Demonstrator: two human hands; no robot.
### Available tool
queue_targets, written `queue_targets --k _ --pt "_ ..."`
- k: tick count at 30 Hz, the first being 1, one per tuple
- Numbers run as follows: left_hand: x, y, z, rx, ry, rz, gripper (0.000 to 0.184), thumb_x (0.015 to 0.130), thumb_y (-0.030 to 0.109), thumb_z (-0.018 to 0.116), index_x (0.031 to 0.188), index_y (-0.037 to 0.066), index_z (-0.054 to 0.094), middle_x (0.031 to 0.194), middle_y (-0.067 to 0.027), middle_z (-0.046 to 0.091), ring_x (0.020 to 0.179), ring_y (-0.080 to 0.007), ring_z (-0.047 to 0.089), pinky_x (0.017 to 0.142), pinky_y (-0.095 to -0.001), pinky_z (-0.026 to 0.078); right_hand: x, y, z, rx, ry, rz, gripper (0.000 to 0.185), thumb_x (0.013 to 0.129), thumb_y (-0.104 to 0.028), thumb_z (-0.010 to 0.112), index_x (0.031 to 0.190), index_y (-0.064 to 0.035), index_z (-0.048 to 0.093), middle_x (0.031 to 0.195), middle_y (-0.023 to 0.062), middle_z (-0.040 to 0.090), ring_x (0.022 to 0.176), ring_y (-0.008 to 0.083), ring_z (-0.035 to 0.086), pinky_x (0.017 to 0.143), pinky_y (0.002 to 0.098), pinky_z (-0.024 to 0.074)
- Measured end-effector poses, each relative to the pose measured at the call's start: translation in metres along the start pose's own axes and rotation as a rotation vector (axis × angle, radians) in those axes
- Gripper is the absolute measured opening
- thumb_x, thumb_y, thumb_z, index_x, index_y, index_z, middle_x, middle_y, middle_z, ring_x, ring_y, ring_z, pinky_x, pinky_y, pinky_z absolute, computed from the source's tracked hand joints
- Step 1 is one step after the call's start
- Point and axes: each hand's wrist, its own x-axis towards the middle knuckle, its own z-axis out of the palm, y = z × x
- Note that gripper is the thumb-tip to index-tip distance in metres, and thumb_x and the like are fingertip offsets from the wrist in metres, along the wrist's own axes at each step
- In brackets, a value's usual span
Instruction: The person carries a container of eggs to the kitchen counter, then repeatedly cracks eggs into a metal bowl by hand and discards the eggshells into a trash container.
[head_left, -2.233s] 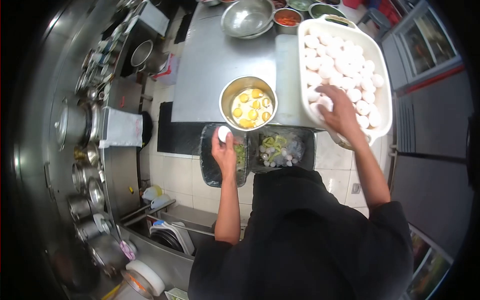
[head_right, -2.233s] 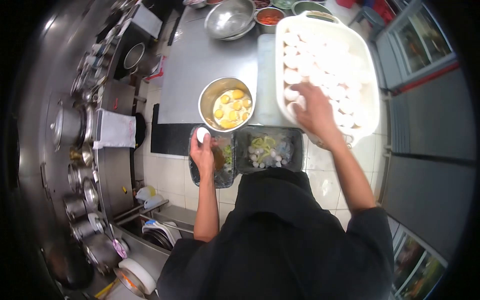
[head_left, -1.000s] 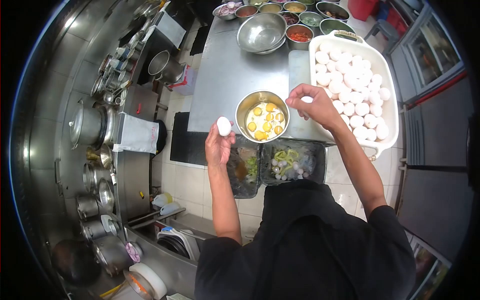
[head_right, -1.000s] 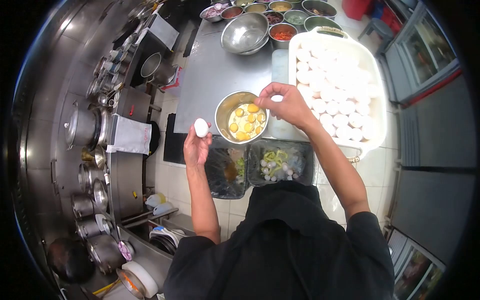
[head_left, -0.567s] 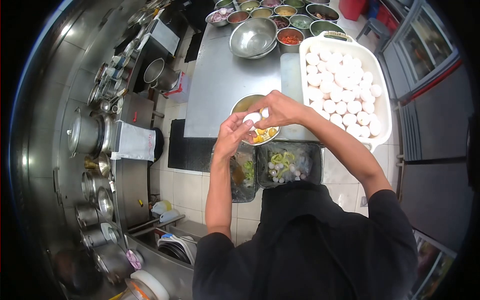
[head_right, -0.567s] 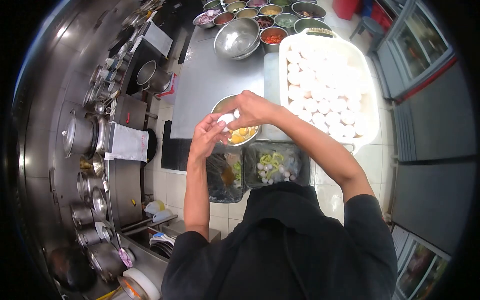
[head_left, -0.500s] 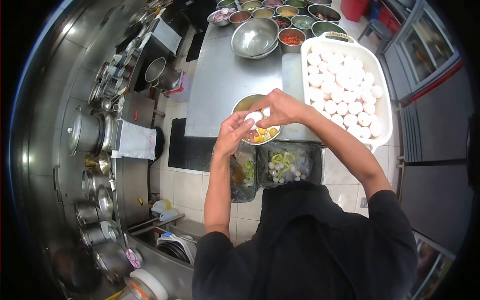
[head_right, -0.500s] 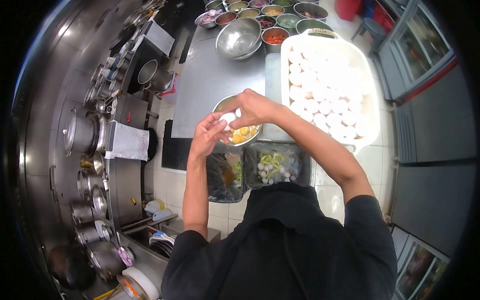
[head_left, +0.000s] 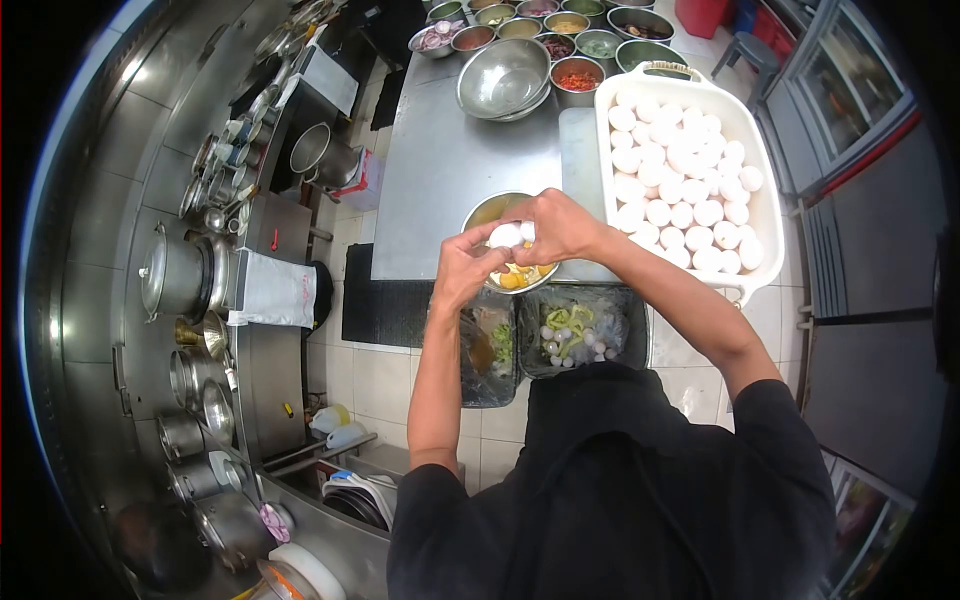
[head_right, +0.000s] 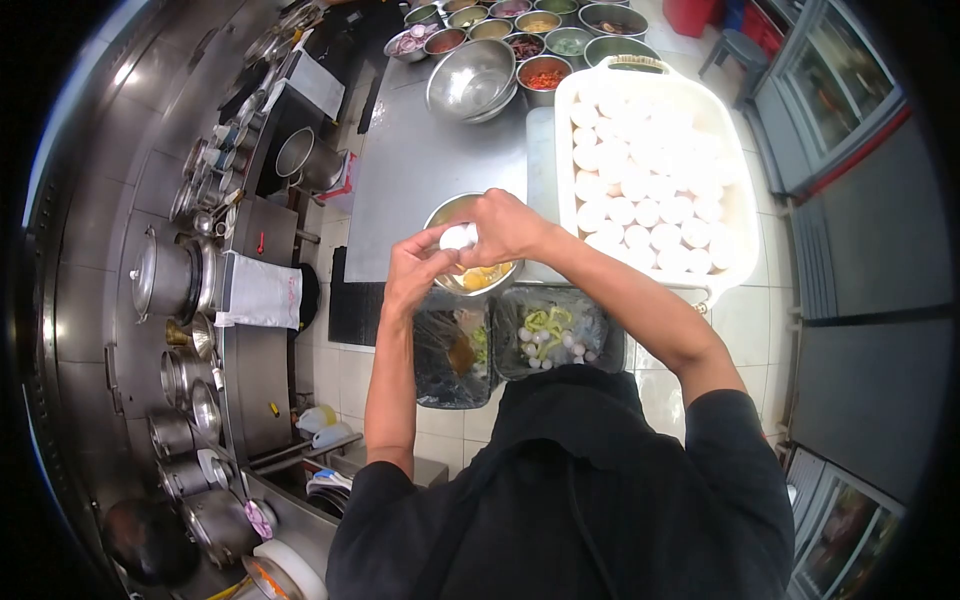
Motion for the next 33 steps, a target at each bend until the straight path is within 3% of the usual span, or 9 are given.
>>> queue_targets --k 2,8,11,16,19,28,33 --pt "0.001 0.002 -0.001 0.056 0.008 0.008 0.040 0.079 0.003 0.067 0.118 -0.007 0.065 0.098 -0.0125 0.071 0.078 -0.0126 0.067 0.065 -0.0250 0.056 -0.001 -0.002 0.001 -0.023 0.002 0.006 0.044 0.062 -0.027 0.070 0.097 -0.0007 0.073 0.085 0.0214 0.070 0.073 0.0360 0.068 0.072 0.0380 0.0568" --pt "0.003 -0.003 -0.004 0.076 0.023 0.021 0.041 0.078 0.005 0.067 0.117 -0.007 0.066 0.093 -0.0110 0.072 0.075 -0.0122 0.067 0.066 -0.0246 0.055 -0.002 -0.003 0.005 -0.049 0.073 -0.077 0.039 0.062 -0.024 0.068 0.093 -0.0012 0.073 0.082 0.0203 0.070 0.071 0.0354 0.068 0.069 0.0395 0.0565" --pt "0.004 -0.007 -0.002 0.085 0.061 0.033 0.041 0.077 0.005 0.068 0.116 -0.008 0.066 0.090 -0.0104 0.071 0.073 -0.0115 0.066 0.066 -0.0238 0.054 -0.003 0.001 0.009 -0.053 0.048 -0.045 0.044 0.062 -0.030 0.070 0.100 -0.0083 0.074 0.081 0.0200 0.069 0.071 0.0387 0.066 0.071 0.0440 0.0556" --pt "0.002 -0.002 0.003 0.201 0.127 0.020 0.043 0.075 0.008 0.069 0.115 -0.008 0.067 0.086 -0.0084 0.071 0.074 -0.0090 0.065 0.065 -0.0224 0.052 -0.003 0.003 0.013 -0.099 0.074 -0.087 0.037 0.063 -0.024 0.067 0.092 -0.0025 0.072 0.078 0.0190 0.069 0.067 0.0361 0.066 0.066 0.0413 0.0558" --pt "0.003 -0.003 0.009 0.144 0.171 0.066 0.036 0.076 -0.001 0.064 0.111 -0.009 0.068 0.081 -0.0058 0.070 0.071 -0.0071 0.062 0.063 -0.0213 0.049 -0.003 0.006 0.016 -0.134 0.081 -0.083 0.038 0.063 -0.025 0.067 0.094 -0.0027 0.071 0.076 0.0180 0.068 0.065 0.0361 0.066 0.064 0.0422 0.0554" --pt "0.017 -0.010 0.012 0.289 0.247 -0.020 0.047 0.069 0.005 0.063 0.113 -0.011 0.066 0.079 -0.0073 0.068 0.069 -0.0096 0.061 0.062 -0.0238 0.049 -0.004 0.012 0.029 -0.263 0.083 -0.020 0.041 0.063 -0.026 0.065 0.099 -0.0052 0.069 0.076 0.0163 0.068 0.067 0.0364 0.066 0.062 0.0454 0.0543" --pt "0.030 -0.017 0.009 0.371 0.281 0.038 0.055 0.063 0.018 0.068 0.112 -0.008 0.069 0.064 -0.0030 0.060 0.057 -0.0090 0.051 0.052 -0.0258 0.041 0.000 0.018 0.028 -0.278 0.062 -0.004 0.043 0.063 -0.026 0.067 0.100 -0.0060 0.068 0.077 0.0156 0.069 0.069 0.0365 0.067 0.063 0.0472 0.0540"
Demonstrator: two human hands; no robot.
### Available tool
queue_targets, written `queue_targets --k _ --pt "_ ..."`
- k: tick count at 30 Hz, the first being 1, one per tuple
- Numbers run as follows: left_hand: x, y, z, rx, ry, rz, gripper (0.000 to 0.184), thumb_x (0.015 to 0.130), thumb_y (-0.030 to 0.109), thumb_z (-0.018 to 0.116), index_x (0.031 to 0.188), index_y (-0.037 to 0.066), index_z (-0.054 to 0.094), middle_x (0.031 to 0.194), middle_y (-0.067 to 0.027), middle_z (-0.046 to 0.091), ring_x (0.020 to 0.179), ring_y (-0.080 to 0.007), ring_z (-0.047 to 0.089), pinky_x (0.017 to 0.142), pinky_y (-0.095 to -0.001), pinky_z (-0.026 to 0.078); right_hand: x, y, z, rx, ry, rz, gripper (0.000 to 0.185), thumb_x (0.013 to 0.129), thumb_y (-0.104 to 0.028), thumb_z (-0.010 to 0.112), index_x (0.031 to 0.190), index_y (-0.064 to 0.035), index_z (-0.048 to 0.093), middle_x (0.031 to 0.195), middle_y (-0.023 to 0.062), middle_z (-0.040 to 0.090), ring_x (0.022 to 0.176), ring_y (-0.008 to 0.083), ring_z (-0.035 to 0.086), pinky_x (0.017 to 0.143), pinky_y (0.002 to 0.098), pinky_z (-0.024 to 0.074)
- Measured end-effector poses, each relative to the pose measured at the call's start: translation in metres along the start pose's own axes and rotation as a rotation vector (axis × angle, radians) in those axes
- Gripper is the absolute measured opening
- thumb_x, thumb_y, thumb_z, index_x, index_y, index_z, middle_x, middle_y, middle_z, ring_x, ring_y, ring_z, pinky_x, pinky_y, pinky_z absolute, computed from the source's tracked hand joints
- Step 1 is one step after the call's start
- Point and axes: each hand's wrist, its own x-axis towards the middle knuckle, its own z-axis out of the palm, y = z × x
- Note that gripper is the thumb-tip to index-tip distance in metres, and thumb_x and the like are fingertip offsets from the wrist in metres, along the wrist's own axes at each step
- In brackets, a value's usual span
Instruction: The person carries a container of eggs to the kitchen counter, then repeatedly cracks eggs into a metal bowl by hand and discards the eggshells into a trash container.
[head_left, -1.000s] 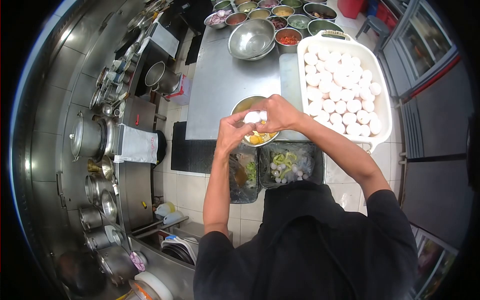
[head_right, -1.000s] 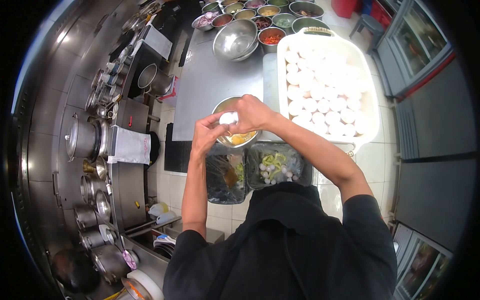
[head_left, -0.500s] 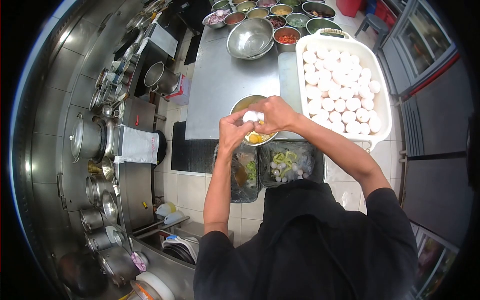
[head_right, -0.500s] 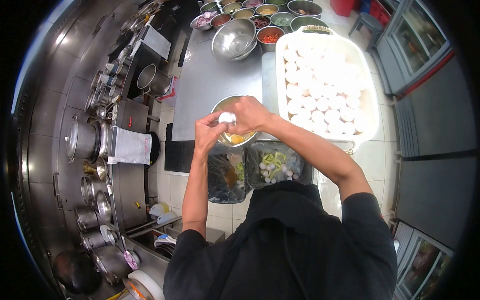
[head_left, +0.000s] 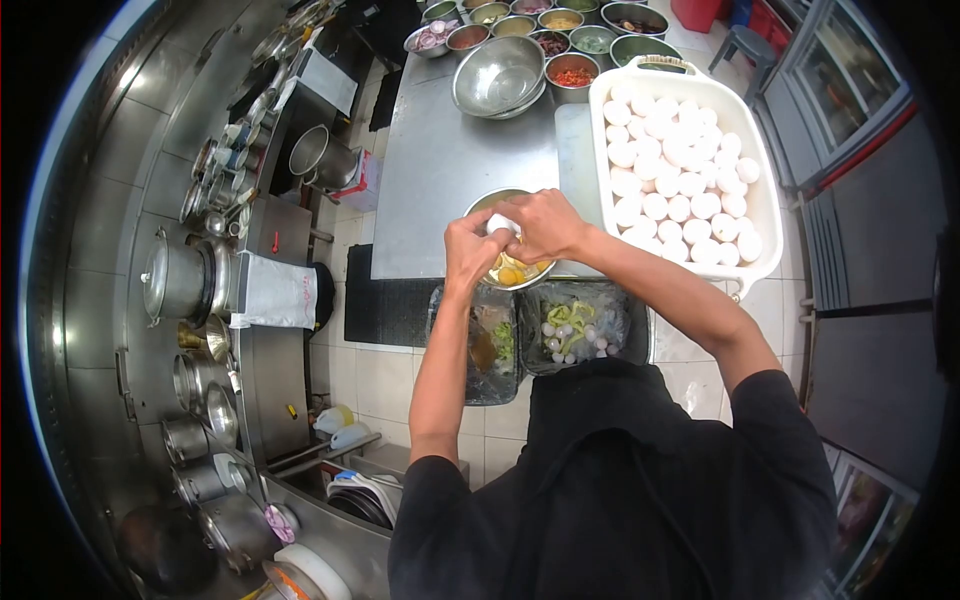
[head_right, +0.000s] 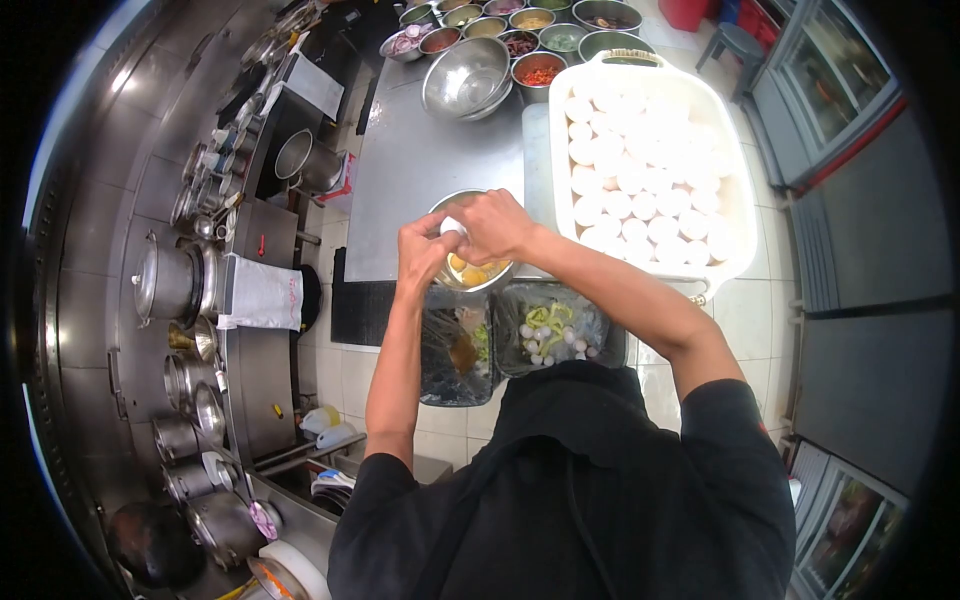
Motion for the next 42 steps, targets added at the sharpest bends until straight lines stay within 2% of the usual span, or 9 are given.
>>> queue_targets --k 10,19,22,29,32,34,37,40,42 --pt "0.008 0.014 -0.007 0.182 -0.059 0.044 0.056 0.062 0.019 0.068 0.112 -0.005 0.070 0.060 -0.0068 0.059 0.056 -0.0126 0.051 0.054 -0.0294 0.042 0.003 0.000 -0.001 0.004 0.011 0.028 0.045 0.062 -0.023 0.067 0.104 -0.0065 0.069 0.088 0.0135 0.071 0.076 0.0353 0.068 0.066 0.0457 0.0547" --pt "-0.001 0.022 -0.017 0.602 -0.089 0.375 0.042 0.067 0.009 0.061 0.107 -0.002 0.068 0.095 -0.0251 0.068 0.087 -0.0426 0.065 0.080 -0.0448 0.053 0.010 0.018 -0.017 -0.236 -0.172 -0.108 0.041 0.063 -0.011 0.063 0.103 -0.0077 0.068 0.094 0.0130 0.071 0.076 0.0332 0.068 0.064 0.0444 0.0541" --pt "-0.002 0.007 -0.017 0.748 0.096 0.559 0.042 0.067 0.010 0.065 0.108 0.001 0.068 0.084 -0.0209 0.067 0.066 -0.0293 0.064 0.068 -0.0346 0.053 0.008 0.019 -0.017 -0.303 -0.122 -0.021 0.034 0.063 -0.011 0.063 0.096 -0.0039 0.068 0.091 0.0162 0.070 0.076 0.0344 0.067 0.064 0.0439 0.0540" --pt "-0.074 0.005 -0.011 0.046 0.107 0.067 0.026 0.081 0.002 0.069 0.106 -0.004 0.066 0.088 -0.0065 0.070 0.076 -0.0066 0.061 0.067 -0.0225 0.050 -0.050 -0.038 -0.059 0.022 -0.139 0.305 0.035 0.065 -0.026 0.071 0.090 -0.0014 0.070 0.079 0.0187 0.068 0.072 0.0377 0.067 0.066 0.0440 0.0553" --pt "-0.119 0.001 -0.002 0.144 -0.167 -0.055 0.031 0.079 0.003 0.068 0.109 -0.003 0.066 0.094 -0.0085 0.070 0.081 -0.0068 0.062 0.070 -0.0221 0.050 -0.100 -0.055 -0.050 0.013 -0.351 0.416 0.045 0.066 -0.037 0.077 0.093 -0.0016 0.072 0.076 0.0207 0.068 0.073 0.0389 0.068 0.069 0.0451 0.0550" --pt "-0.136 -0.021 0.015 0.370 -0.157 0.303 0.042 0.071 0.007 0.068 0.113 0.003 0.066 0.106 -0.0155 0.067 0.090 -0.0117 0.064 0.078 -0.0261 0.051 -0.126 -0.054 -0.035 0.007 -0.417 0.521 0.052 0.071 -0.045 0.078 0.098 -0.0013 0.071 0.075 0.0206 0.068 0.074 0.0390 0.068 0.070 0.0446 0.0550" --pt "-0.153 -0.007 0.027 0.170 -0.341 0.086 0.048 0.080 0.005 0.068 0.126 0.001 0.060 0.124 -0.0172 0.060 0.110 -0.0155 0.059 0.092 -0.0295 0.049 -0.149 -0.052 -0.015 0.379 -0.253 0.653 0.064 0.080 -0.054 0.072 0.115 -0.0001 0.066 0.086 0.0238 0.069 0.079 0.0377 0.069 0.074 0.0431 0.0545" --pt "-0.174 -0.012 0.052 -0.606 -0.409 -0.226 0.047 0.091 0.004 0.064 0.136 -0.002 0.051 0.125 -0.0152 0.060 0.112 -0.0180 0.058 0.096 -0.0309 0.048 -0.158 -0.070 0.015 0.425 -0.012 0.676 0.068 0.088 -0.051 0.065 0.130 0.0017 0.056 0.109 0.0281 0.066 0.096 0.0380 0.068 0.083 0.0418 0.0529" --pt "-0.176 -0.025 0.065 -0.649 -0.283 -0.155 0.047 0.097 0.003 0.058 0.141 -0.005 0.043 0.126 -0.0135 0.059 0.111 -0.0190 0.059 0.095 -0.0305 0.049 -0.164 -0.085 0.023 0.372 -0.001 0.622 0.070 0.090 -0.048 0.063 0.136 0.0026 0.050 0.120 0.0296 0.061 0.106 0.0389 0.064 0.090 0.0414 0.0504"
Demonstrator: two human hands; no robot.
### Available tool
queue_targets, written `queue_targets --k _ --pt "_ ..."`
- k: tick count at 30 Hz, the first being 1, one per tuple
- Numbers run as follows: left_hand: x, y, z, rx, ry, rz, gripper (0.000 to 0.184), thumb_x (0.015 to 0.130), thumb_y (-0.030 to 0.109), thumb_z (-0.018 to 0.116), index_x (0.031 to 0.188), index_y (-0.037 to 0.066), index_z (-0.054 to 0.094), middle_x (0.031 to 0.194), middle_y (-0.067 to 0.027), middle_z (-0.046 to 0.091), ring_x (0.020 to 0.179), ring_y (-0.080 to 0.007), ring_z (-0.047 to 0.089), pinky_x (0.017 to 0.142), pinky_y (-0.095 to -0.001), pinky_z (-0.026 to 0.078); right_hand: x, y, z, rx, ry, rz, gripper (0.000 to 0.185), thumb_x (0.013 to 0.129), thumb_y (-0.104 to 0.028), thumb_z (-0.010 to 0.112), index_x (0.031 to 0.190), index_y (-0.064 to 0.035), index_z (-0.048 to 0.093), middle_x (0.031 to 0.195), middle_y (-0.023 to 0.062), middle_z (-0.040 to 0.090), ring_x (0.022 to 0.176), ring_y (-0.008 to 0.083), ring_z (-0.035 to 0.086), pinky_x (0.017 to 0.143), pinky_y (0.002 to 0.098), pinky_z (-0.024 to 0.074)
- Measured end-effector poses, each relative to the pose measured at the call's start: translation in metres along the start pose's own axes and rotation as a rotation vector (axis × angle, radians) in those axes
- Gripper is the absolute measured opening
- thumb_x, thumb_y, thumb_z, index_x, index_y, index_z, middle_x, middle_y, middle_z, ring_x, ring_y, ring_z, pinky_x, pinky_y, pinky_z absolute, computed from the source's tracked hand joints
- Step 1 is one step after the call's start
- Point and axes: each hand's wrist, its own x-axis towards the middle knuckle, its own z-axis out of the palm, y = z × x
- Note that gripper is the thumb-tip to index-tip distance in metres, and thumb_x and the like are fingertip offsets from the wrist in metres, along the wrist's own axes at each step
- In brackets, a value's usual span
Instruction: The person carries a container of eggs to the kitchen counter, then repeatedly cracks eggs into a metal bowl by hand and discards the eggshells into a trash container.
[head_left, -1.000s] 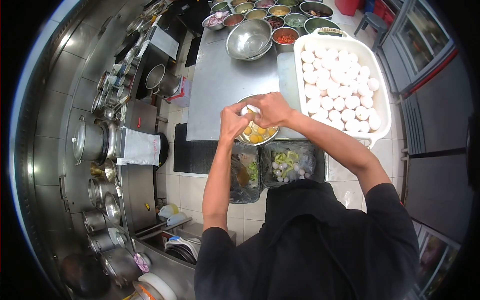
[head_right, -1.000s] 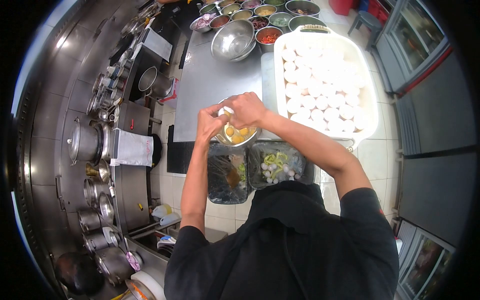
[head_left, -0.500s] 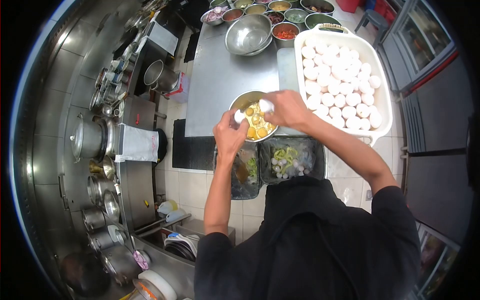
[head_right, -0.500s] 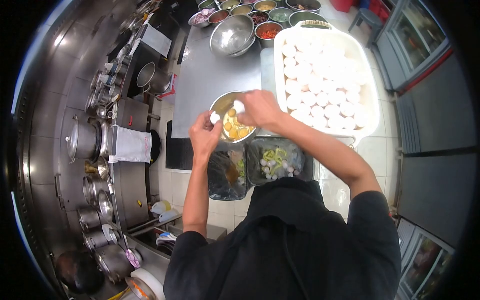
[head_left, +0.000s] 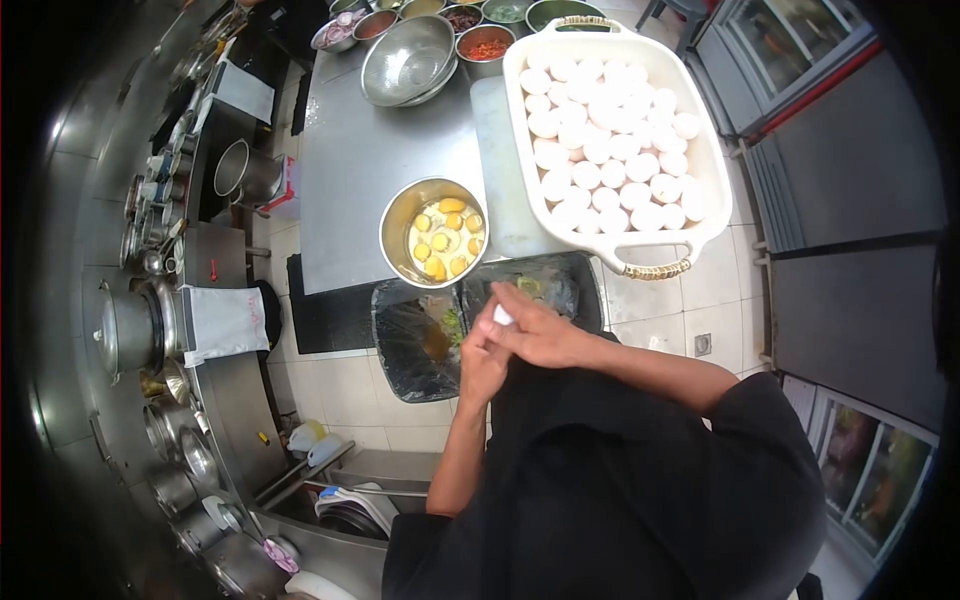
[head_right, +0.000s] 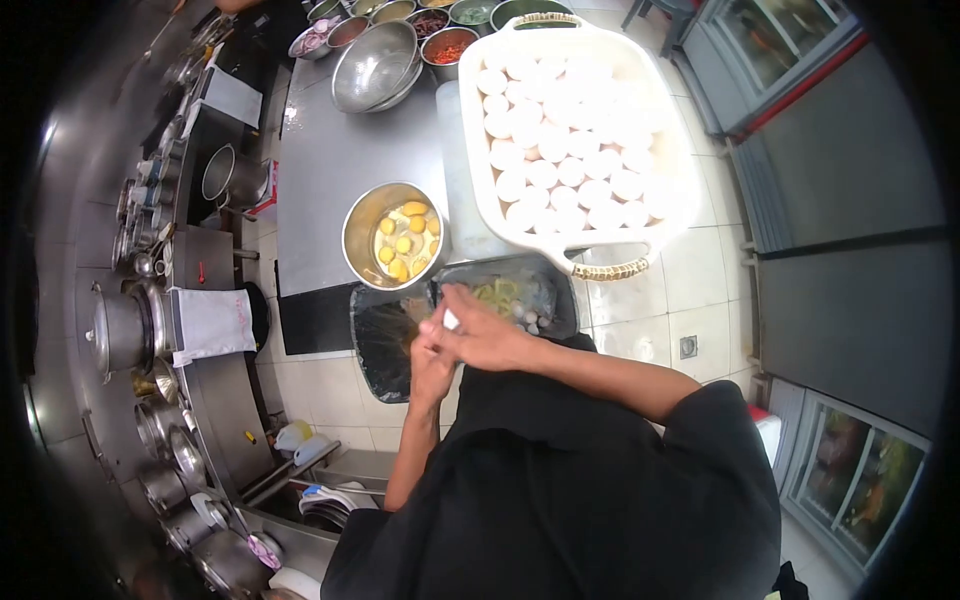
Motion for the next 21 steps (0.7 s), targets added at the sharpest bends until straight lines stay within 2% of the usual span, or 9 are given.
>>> queue_targets --k 4,5,6,7,8,13,16,17,21 --pt "0.005 -0.008 -0.018 -0.462 0.144 -0.114 0.045 0.098 0.008 0.055 0.140 -0.002 0.043 0.121 -0.0165 0.061 0.100 -0.0229 0.065 0.082 -0.0343 0.057 0.010 -0.055 -0.074 0.130 -0.269 0.007 0.067 0.091 -0.041 0.065 0.137 0.0043 0.048 0.127 0.0297 0.058 0.117 0.0369 0.060 0.097 0.0401 0.0478" --pt "0.007 -0.007 -0.030 -0.510 0.161 -0.109 0.044 0.099 0.009 0.054 0.140 -0.001 0.043 0.120 -0.0176 0.061 0.097 -0.0240 0.066 0.078 -0.0349 0.058 0.017 -0.039 -0.080 0.042 -0.100 -0.166 0.061 0.089 -0.034 0.070 0.135 0.0026 0.052 0.126 0.0265 0.060 0.109 0.0328 0.065 0.090 0.0386 0.0515" --pt "0.008 -0.005 -0.042 -0.556 0.182 -0.101 0.043 0.100 0.011 0.052 0.140 -0.001 0.043 0.119 -0.0186 0.061 0.093 -0.0250 0.067 0.074 -0.0354 0.059 0.027 -0.049 -0.102 0.003 -0.038 0.025 0.055 0.087 -0.030 0.073 0.130 -0.0010 0.058 0.122 0.0209 0.065 0.100 0.0283 0.068 0.083 0.0362 0.0538" --pt "0.011 -0.002 -0.050 -0.557 0.269 -0.037 0.042 0.101 0.014 0.049 0.140 0.000 0.042 0.120 -0.0201 0.060 0.086 -0.0260 0.067 0.068 -0.0345 0.059 0.040 -0.030 -0.107 -0.052 0.186 -0.040 0.049 0.085 -0.030 0.074 0.126 -0.0046 0.062 0.115 0.0161 0.068 0.092 0.0257 0.068 0.079 0.0345 0.0541" --pt "0.013 -0.005 -0.066 -0.561 0.321 0.009 0.045 0.101 0.015 0.052 0.141 0.001 0.040 0.120 -0.0173 0.060 0.087 -0.0241 0.066 0.069 -0.0324 0.057 0.055 -0.027 -0.126 -0.099 0.257 0.023 0.047 0.086 -0.029 0.071 0.125 -0.0045 0.062 0.114 0.0240 0.066 0.105 0.0343 0.064 0.093 0.0399 0.0488" --pt "0.050 -0.031 -0.138 -0.032 0.783 0.211 0.050 0.096 0.005 0.059 0.142 0.001 0.041 0.117 -0.0113 0.059 0.090 -0.0164 0.061 0.074 -0.0285 0.052 0.130 0.029 -0.168 -0.548 0.415 -0.075 0.051 0.082 -0.029 0.072 0.126 -0.0075 0.059 0.122 0.0171 0.060 0.112 0.0360 0.056 0.094 0.0447 0.0472" --pt "0.074 -0.042 -0.156 0.520 0.944 0.413 0.048 0.095 0.004 0.058 0.140 -0.002 0.044 0.124 -0.0147 0.057 0.107 -0.0239 0.060 0.087 -0.0326 0.051 0.149 0.027 -0.165 -0.713 0.317 0.077 0.050 0.081 -0.030 0.071 0.124 -0.0078 0.058 0.119 0.0167 0.059 0.112 0.0346 0.056 0.091 0.0458 0.0484" --pt "0.076 -0.040 -0.157 0.653 0.963 0.416 0.048 0.093 0.003 0.058 0.139 -0.003 0.045 0.132 -0.0205 0.052 0.116 -0.0328 0.057 0.094 -0.0376 0.048 0.153 0.032 -0.164 -0.740 0.313 0.075 0.050 0.080 -0.029 0.071 0.123 -0.0078 0.058 0.118 0.0166 0.059 0.111 0.0343 0.056 0.090 0.0458 0.0486" --pt "0.089 -0.039 -0.161 0.961 0.924 0.591 0.049 0.090 0.001 0.058 0.137 -0.003 0.045 0.135 -0.0273 0.047 0.120 -0.0447 0.050 0.099 -0.0455 0.043 0.161 0.044 -0.173 -0.689 0.322 0.040 0.042 0.080 -0.024 0.069 0.116 -0.0047 0.062 0.111 0.0162 0.062 0.103 0.0340 0.060 0.088 0.0446 0.0495"
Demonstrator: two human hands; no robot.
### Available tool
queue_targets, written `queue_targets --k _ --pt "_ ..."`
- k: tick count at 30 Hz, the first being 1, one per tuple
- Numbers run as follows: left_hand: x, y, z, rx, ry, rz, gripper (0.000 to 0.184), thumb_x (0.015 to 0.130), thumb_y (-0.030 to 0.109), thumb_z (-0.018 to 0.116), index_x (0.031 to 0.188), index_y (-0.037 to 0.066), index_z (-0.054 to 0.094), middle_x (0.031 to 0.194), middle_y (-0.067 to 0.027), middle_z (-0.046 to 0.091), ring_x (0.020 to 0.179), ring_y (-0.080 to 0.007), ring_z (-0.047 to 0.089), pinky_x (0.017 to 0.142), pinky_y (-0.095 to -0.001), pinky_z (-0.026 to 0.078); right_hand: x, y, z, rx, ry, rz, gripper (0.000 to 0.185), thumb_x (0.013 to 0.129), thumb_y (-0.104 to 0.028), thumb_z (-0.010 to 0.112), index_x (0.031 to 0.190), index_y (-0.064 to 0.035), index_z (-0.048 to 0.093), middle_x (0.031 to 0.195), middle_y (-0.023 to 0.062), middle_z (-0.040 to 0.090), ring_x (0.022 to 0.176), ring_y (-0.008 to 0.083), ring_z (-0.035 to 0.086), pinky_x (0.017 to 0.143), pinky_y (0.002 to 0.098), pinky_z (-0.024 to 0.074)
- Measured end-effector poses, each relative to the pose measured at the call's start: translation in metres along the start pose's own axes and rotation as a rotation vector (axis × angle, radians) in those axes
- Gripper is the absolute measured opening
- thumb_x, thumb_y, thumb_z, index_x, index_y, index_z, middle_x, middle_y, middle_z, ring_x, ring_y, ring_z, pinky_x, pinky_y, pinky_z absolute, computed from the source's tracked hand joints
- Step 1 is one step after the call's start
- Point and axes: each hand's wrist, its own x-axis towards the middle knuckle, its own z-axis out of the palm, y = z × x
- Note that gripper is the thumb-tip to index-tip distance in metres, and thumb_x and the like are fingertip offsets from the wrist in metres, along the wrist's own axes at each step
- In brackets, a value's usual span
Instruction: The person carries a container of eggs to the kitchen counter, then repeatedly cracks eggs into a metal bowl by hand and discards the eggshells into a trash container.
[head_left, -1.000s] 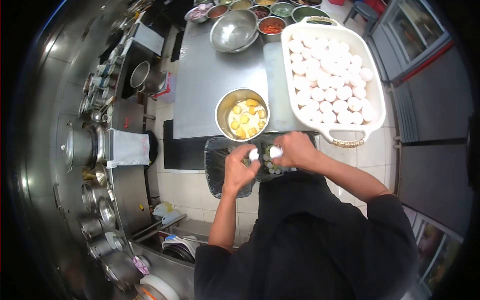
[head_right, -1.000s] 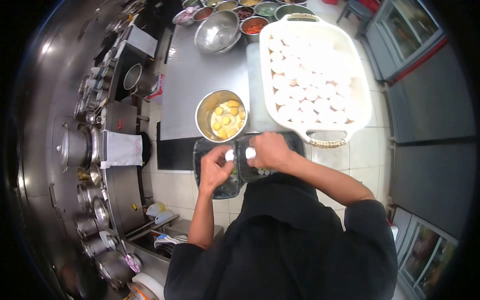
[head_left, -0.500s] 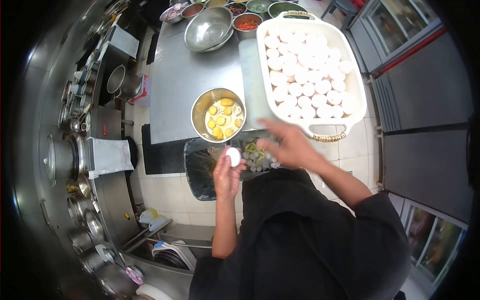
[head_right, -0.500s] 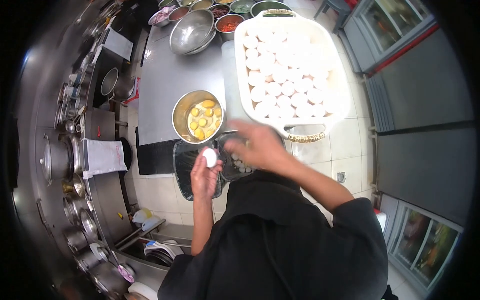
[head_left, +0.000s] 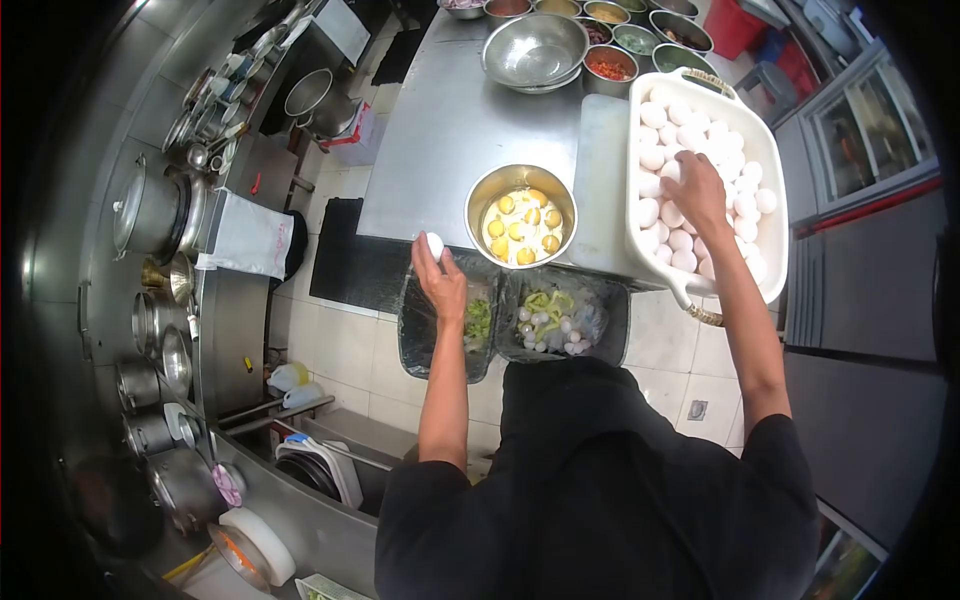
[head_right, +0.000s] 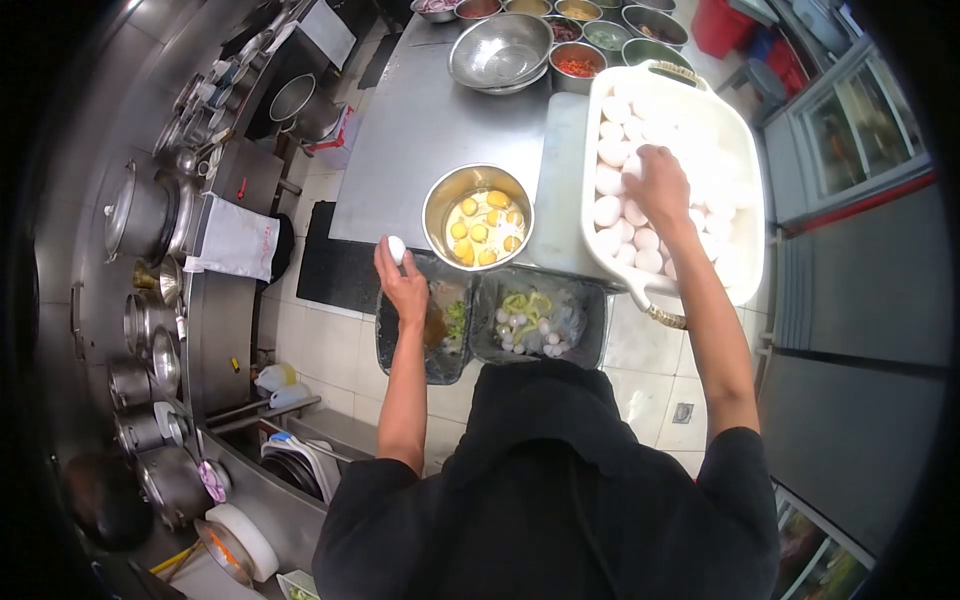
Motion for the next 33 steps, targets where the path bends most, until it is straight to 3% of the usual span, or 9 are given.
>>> queue_targets --k 4,9,12,16,17,18,20,23,33 --pt "-0.002 -0.018 0.011 0.121 -0.118 0.102 0.050 0.089 0.000 0.059 0.137 -0.003 0.046 0.134 -0.0283 0.047 0.120 -0.0442 0.050 0.099 -0.0449 0.043 -0.002 -0.015 -0.019 0.234 0.084 0.059 0.041 0.080 -0.021 0.069 0.115 0.0000 0.064 0.110 0.0155 0.066 0.094 0.0311 0.065 0.084 0.0396 0.0522" --pt "0.010 -0.008 -0.003 0.017 -0.208 0.017 0.050 0.089 -0.001 0.059 0.137 -0.003 0.045 0.127 -0.0239 0.054 0.110 -0.0387 0.059 0.095 -0.0411 0.048 0.001 -0.028 -0.035 1.470 -0.081 0.394 0.036 0.084 -0.017 0.061 0.113 0.0045 0.061 0.107 0.0129 0.063 0.092 0.0274 0.065 0.079 0.0368 0.0540" --pt "0.024 0.008 -0.017 -0.681 -0.209 -0.466 0.045 0.093 0.001 0.059 0.136 -0.003 0.046 0.124 -0.0147 0.058 0.101 -0.0202 0.061 0.082 -0.0304 0.052 -0.003 -0.057 -0.049 1.843 -0.174 0.397 0.025 0.083 -0.012 0.056 0.103 0.0022 0.061 0.101 0.0122 0.059 0.087 0.0273 0.063 0.074 0.0370 0.0535" --pt "0.063 0.059 -0.053 -1.124 -0.466 -0.574 0.045 0.095 0.008 0.059 0.136 -0.005 0.044 0.111 -0.0143 0.063 0.083 -0.0190 0.064 0.067 -0.0282 0.052 -0.009 -0.115 -0.038 1.199 -0.338 0.036 0.012 0.082 -0.013 0.071 0.091 -0.0075 0.064 0.072 -0.0007 0.060 0.058 0.0071 0.055 0.050 0.0219 0.0434" --pt "0.071 0.071 -0.058 -1.151 -0.530 -0.571 0.045 0.095 0.010 0.058 0.136 -0.005 0.044 0.109 -0.0143 0.063 0.081 -0.0195 0.064 0.066 -0.0287 0.052 -0.011 -0.130 -0.036 1.053 -0.399 -0.080 0.021 0.080 -0.015 0.076 0.096 -0.0071 0.065 0.075 -0.0019 0.062 0.063 0.0081 0.057 0.054 0.0246 0.0464" --pt "0.079 0.080 -0.061 -1.176 -0.593 -0.568 0.045 0.096 0.011 0.057 0.135 -0.005 0.044 0.107 -0.0144 0.064 0.080 -0.0199 0.065 0.065 -0.0292 0.052 -0.007 -0.134 -0.013 0.872 -0.230 -0.489 0.034 0.078 -0.021 0.079 0.105 -0.0070 0.065 0.077 -0.0012 0.065 0.069 0.0108 0.061 0.063 0.0278 0.0508" --pt "0.090 0.097 -0.061 -1.199 -0.653 -0.548 0.040 0.097 0.014 0.056 0.131 -0.005 0.048 0.106 -0.0148 0.064 0.080 -0.0201 0.065 0.064 -0.0294 0.053 -0.009 -0.160 -0.012 0.762 -0.366 -0.568 0.051 0.072 -0.032 0.080 0.113 -0.0048 0.066 0.086 0.0114 0.072 0.082 0.0266 0.070 0.080 0.0356 0.0530" --pt "0.100 0.106 -0.051 -1.184 -0.735 -0.502 0.034 0.099 0.016 0.055 0.125 -0.005 0.052 0.106 -0.0151 0.065 0.079 -0.0198 0.066 0.063 -0.0290 0.053 -0.002 -0.172 0.012 0.710 -0.402 -0.774 0.056 0.073 -0.034 0.079 0.118 -0.0052 0.064 0.093 0.0160 0.072 0.088 0.0332 0.069 0.082 0.0391 0.0532" --pt "0.106 0.120 -0.024 -0.934 -0.895 -0.404 0.036 0.086 0.001 0.068 0.120 -0.006 0.058 0.102 -0.0128 0.069 0.078 -0.0164 0.067 0.067 -0.0277 0.055 0.000 -0.160 0.033 0.682 -0.400 -0.658 0.042 0.069 -0.032 0.072 0.103 -0.0071 0.073 0.087 0.0198 0.070 0.081 0.0373 0.068 0.078 0.0408 0.0544"
